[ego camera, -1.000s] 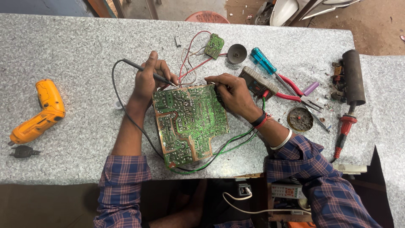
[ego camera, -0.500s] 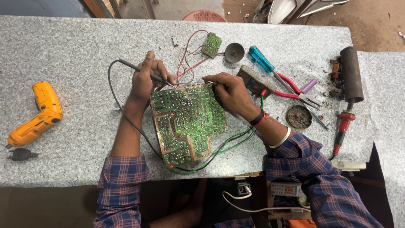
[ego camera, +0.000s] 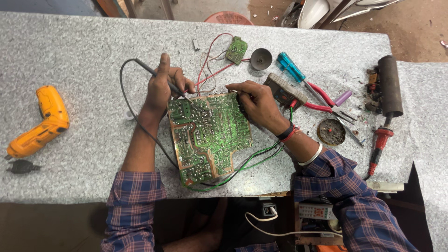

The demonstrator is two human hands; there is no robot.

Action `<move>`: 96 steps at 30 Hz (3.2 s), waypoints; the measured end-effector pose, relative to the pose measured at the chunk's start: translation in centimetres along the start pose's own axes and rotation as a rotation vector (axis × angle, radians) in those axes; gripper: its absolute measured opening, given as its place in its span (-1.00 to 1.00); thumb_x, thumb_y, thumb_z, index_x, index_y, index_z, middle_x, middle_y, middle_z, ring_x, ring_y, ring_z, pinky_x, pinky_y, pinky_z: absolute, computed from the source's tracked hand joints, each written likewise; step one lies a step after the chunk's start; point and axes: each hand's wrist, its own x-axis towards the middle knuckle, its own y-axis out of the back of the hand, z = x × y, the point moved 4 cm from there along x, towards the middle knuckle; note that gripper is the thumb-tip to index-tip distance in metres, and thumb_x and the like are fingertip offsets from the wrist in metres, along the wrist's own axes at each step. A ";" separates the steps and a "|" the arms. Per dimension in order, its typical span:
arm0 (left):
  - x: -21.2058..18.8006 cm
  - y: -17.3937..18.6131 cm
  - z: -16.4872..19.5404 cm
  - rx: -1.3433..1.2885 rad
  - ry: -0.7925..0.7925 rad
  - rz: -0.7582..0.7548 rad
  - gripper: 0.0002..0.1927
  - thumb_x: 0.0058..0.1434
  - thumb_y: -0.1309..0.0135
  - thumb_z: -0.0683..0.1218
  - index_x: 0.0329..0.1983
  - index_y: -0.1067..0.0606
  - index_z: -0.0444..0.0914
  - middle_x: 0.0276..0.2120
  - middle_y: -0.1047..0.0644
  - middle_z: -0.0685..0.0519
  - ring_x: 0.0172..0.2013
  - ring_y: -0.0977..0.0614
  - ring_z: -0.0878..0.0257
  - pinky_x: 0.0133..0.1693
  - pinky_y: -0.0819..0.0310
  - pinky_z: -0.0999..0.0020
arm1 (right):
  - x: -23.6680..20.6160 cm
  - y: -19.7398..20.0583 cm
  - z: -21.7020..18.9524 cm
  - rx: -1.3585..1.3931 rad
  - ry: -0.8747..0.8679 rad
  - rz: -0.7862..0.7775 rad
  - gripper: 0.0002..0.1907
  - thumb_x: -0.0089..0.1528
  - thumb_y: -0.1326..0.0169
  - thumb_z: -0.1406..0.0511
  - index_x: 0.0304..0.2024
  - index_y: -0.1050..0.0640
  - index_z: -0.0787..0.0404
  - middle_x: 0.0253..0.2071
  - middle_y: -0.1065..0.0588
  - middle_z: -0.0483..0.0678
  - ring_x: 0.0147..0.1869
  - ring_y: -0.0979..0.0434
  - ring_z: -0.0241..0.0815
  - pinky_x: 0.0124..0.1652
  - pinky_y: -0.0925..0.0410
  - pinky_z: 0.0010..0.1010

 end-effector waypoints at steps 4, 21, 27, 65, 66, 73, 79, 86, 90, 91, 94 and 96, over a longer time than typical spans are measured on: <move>0.0 -0.1 0.2 -0.026 -0.020 -0.029 -0.14 0.45 0.45 0.47 -0.68 -0.35 -0.25 -0.65 -0.44 -0.05 -0.44 -0.66 0.11 -0.39 -0.40 0.37 | -0.3 0.0 0.4 0.024 0.002 -0.015 -0.63 0.27 0.06 0.52 0.05 -0.62 0.24 -0.27 -0.54 0.02 -0.28 -0.52 -0.26 -0.26 -0.39 -0.43; -0.3 -0.1 0.0 -0.033 -0.146 -0.057 -0.25 0.47 0.34 0.37 -0.57 -0.36 -0.28 -0.59 -0.41 0.02 -0.36 -0.74 0.08 -0.23 -0.59 0.29 | -1.0 -0.2 -2.3 -0.039 0.113 0.031 -0.64 0.39 -0.10 0.52 0.24 -0.56 0.27 -0.16 -0.50 -0.06 -0.25 -0.48 -0.38 -0.28 -0.33 -0.55; 0.0 0.2 -0.7 -0.025 -0.163 -0.077 -0.30 0.51 0.34 0.29 -0.56 -0.38 -0.28 -0.62 -0.39 0.03 -0.39 -0.73 0.11 -0.44 -0.35 0.41 | -1.8 -1.1 -4.0 -0.002 0.322 -0.208 -0.63 0.31 -0.19 0.50 0.18 -0.58 0.26 -0.22 -0.52 -0.07 -0.25 -0.47 -0.34 -0.25 -0.35 -0.51; 1.3 0.7 -3.8 -0.004 -0.245 -0.170 -0.46 0.54 0.26 0.09 -0.44 -0.48 -0.32 -0.42 -0.63 -0.14 -0.38 -0.68 0.23 -0.44 -0.30 0.41 | -2.6 -1.5 -4.5 -0.168 0.359 -0.100 -0.73 0.33 -0.12 0.55 0.02 -0.65 0.22 -0.07 -0.53 0.03 -0.08 -0.62 -0.13 -0.10 -0.46 -0.43; 1.3 0.6 -3.7 -0.013 -0.231 -0.166 -0.45 0.53 0.27 0.09 -0.45 -0.48 -0.32 -0.42 -0.63 -0.14 -0.40 -0.65 0.25 -0.45 -0.29 0.41 | -2.8 -1.8 -4.7 -0.162 0.372 -0.106 -0.74 0.34 -0.12 0.54 0.02 -0.65 0.22 -0.08 -0.53 0.04 -0.07 -0.62 -0.11 -0.09 -0.46 -0.42; 1.7 0.7 -4.3 -0.001 -0.260 -0.188 -0.45 0.54 0.32 0.10 -0.43 -0.46 -0.30 -0.41 -0.64 -0.14 -0.45 -0.59 0.29 -0.46 -0.28 0.41 | -2.5 -0.9 -3.9 -0.195 0.359 -0.045 -0.70 0.37 -0.10 0.55 0.09 -0.66 0.22 -0.06 -0.54 0.02 -0.18 -0.55 -0.20 -0.24 -0.36 -0.48; 1.8 1.0 -5.0 0.046 -0.298 -0.180 -0.50 0.56 0.28 0.05 -0.41 -0.47 -0.32 -0.39 -0.64 -0.16 -0.45 -0.59 0.28 -0.46 -0.27 0.40 | -1.2 0.6 -1.0 -0.101 0.204 0.130 -0.83 0.50 -0.11 0.54 0.08 -0.65 0.31 -0.03 -0.53 0.00 -0.19 -0.46 -0.36 -0.30 -0.26 -0.58; 1.1 0.6 -3.4 -0.028 -0.189 -0.086 -0.47 0.53 0.33 0.08 -0.43 -0.46 -0.28 -0.43 -0.66 -0.12 -0.48 -0.58 0.27 -0.47 -0.29 0.41 | -1.6 -0.5 -1.8 -0.139 0.228 0.056 -0.85 0.44 -0.15 0.51 0.02 -0.66 0.28 -0.04 -0.53 0.01 -0.14 -0.51 -0.29 -0.22 -0.33 -0.53; 0.3 -0.2 -1.3 -0.042 -0.118 -0.037 -0.38 0.52 0.24 0.21 -0.56 -0.41 -0.26 -0.56 -0.49 -0.04 -0.40 -0.73 0.18 -0.44 -0.31 0.43 | -1.2 -0.5 -2.1 -0.154 0.232 0.074 -0.84 0.42 -0.17 0.49 0.03 -0.66 0.24 -0.07 -0.55 0.00 -0.17 -0.53 -0.28 -0.22 -0.35 -0.49; 0.1 -0.3 -0.8 -0.035 -0.098 -0.010 -0.34 0.53 0.24 0.25 -0.58 -0.39 -0.24 -0.58 -0.46 -0.02 -0.41 -0.73 0.19 -0.45 -0.31 0.44 | -1.1 -0.4 -2.1 -0.161 0.237 0.079 -0.83 0.41 -0.17 0.49 0.02 -0.66 0.23 -0.08 -0.55 0.00 -0.17 -0.53 -0.28 -0.21 -0.37 -0.49; 0.0 -0.6 0.7 -0.006 -0.091 0.006 -0.29 0.48 0.24 0.32 -0.65 -0.39 -0.23 -0.64 -0.48 -0.01 -0.46 -0.70 0.20 -0.52 -0.27 0.46 | -0.8 -0.5 -1.8 -0.121 0.163 0.063 -0.82 0.35 -0.16 0.49 -0.03 -0.67 0.21 -0.13 -0.55 -0.01 -0.26 -0.51 -0.26 -0.29 -0.35 -0.49; -0.1 -0.9 1.2 0.001 -0.101 -0.005 -0.27 0.46 0.23 0.34 -0.67 -0.40 -0.23 -0.66 -0.50 0.00 -0.48 -0.68 0.20 -0.53 -0.26 0.46 | -0.7 -0.5 -1.9 -0.113 0.180 0.054 -0.79 0.34 -0.15 0.49 -0.02 -0.67 0.20 -0.11 -0.55 0.00 -0.21 -0.54 -0.25 -0.26 -0.39 -0.49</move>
